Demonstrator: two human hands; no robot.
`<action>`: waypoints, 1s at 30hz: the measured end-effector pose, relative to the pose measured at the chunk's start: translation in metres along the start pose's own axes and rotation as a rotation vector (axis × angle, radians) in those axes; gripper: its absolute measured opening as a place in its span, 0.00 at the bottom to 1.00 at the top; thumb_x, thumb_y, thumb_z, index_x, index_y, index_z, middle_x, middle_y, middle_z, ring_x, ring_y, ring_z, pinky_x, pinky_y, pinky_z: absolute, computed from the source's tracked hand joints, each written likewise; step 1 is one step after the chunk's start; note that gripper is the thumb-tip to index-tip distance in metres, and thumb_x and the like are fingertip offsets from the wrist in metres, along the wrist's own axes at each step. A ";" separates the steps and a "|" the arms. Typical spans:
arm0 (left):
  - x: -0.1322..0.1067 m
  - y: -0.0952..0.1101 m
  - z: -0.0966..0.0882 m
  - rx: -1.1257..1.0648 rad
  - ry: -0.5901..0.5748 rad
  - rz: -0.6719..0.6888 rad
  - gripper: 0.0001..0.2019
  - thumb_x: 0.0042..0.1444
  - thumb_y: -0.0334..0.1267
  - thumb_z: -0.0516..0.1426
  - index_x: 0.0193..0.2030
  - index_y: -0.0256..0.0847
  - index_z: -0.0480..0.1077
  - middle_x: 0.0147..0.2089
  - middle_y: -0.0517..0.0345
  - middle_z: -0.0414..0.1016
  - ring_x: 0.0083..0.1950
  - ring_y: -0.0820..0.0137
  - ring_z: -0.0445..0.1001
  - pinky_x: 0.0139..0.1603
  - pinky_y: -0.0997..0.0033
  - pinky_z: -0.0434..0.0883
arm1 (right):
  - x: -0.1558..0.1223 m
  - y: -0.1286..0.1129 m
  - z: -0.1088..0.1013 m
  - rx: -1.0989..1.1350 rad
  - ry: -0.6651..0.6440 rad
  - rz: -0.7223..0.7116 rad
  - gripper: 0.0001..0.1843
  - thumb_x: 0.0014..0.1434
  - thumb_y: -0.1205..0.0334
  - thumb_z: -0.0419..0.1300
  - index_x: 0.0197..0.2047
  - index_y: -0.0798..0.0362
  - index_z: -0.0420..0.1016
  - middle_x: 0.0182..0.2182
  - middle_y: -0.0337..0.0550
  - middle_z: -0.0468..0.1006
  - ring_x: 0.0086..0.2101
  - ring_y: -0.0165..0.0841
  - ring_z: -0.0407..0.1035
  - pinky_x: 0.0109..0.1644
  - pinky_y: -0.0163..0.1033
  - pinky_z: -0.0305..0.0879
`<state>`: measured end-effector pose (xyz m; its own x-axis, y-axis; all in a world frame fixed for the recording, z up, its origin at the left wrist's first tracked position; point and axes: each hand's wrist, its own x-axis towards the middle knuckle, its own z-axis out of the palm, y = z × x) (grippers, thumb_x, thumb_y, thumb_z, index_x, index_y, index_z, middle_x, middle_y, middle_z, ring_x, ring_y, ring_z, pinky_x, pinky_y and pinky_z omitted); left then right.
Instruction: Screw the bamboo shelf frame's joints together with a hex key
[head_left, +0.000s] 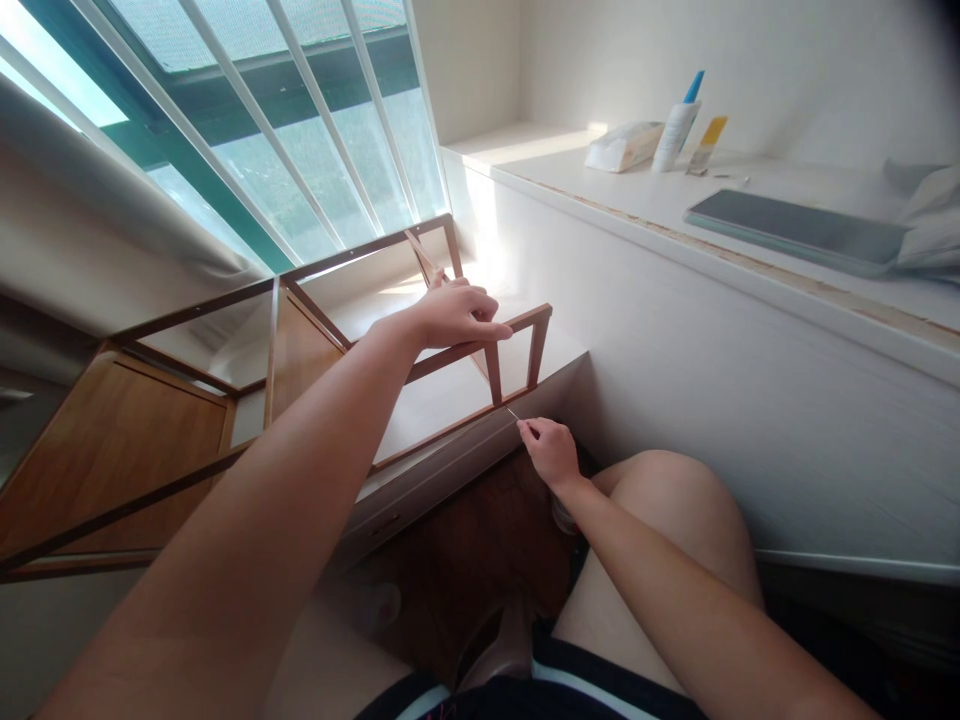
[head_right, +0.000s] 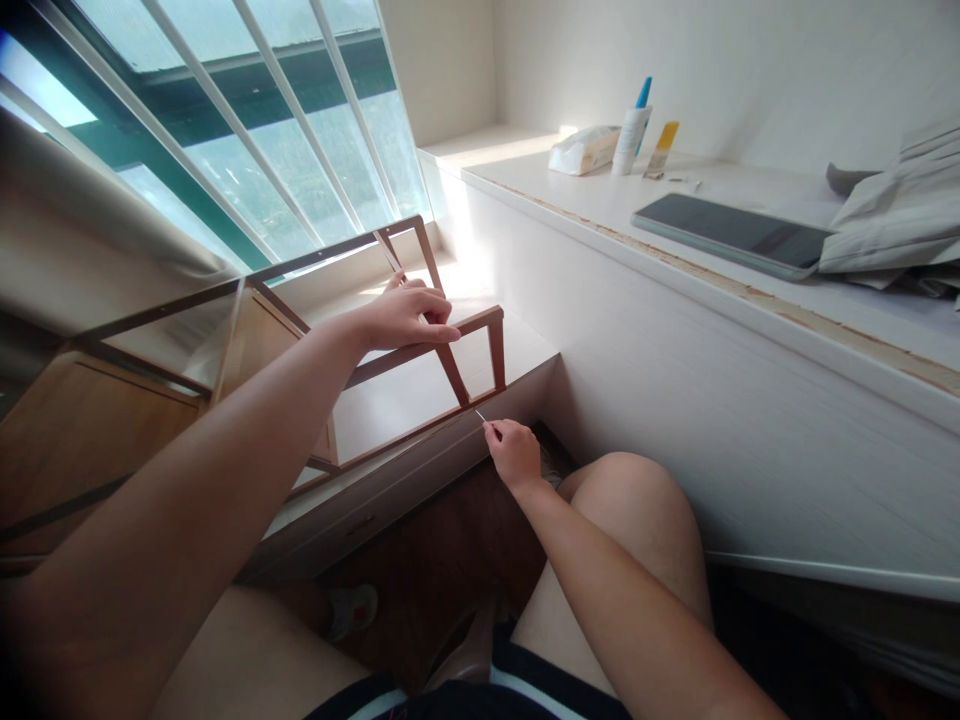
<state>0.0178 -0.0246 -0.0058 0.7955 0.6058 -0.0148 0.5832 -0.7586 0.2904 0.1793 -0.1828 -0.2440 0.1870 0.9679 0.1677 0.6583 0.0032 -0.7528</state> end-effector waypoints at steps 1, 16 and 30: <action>0.000 0.000 0.000 0.001 0.000 0.002 0.25 0.58 0.61 0.53 0.24 0.40 0.63 0.32 0.59 0.68 0.45 0.61 0.63 0.67 0.38 0.35 | 0.000 0.000 0.001 0.049 -0.023 0.021 0.19 0.65 0.55 0.55 0.29 0.51 0.82 0.28 0.45 0.82 0.31 0.36 0.74 0.37 0.37 0.61; 0.000 -0.002 0.001 -0.005 0.007 0.001 0.23 0.57 0.59 0.54 0.24 0.40 0.62 0.32 0.59 0.67 0.45 0.61 0.63 0.67 0.39 0.37 | 0.000 -0.006 0.001 0.236 -0.080 0.071 0.22 0.63 0.53 0.56 0.22 0.53 0.78 0.21 0.43 0.79 0.25 0.34 0.71 0.33 0.37 0.59; 0.001 -0.004 0.002 0.004 0.022 0.018 0.24 0.57 0.59 0.54 0.23 0.40 0.62 0.30 0.59 0.66 0.44 0.61 0.63 0.65 0.41 0.40 | 0.003 -0.003 -0.002 -0.032 -0.018 -0.071 0.21 0.67 0.56 0.52 0.28 0.52 0.80 0.28 0.48 0.81 0.30 0.36 0.73 0.36 0.37 0.59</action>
<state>0.0167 -0.0218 -0.0087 0.8022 0.5969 0.0118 0.5693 -0.7707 0.2862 0.1790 -0.1802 -0.2398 0.1264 0.9699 0.2081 0.6925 0.0639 -0.7186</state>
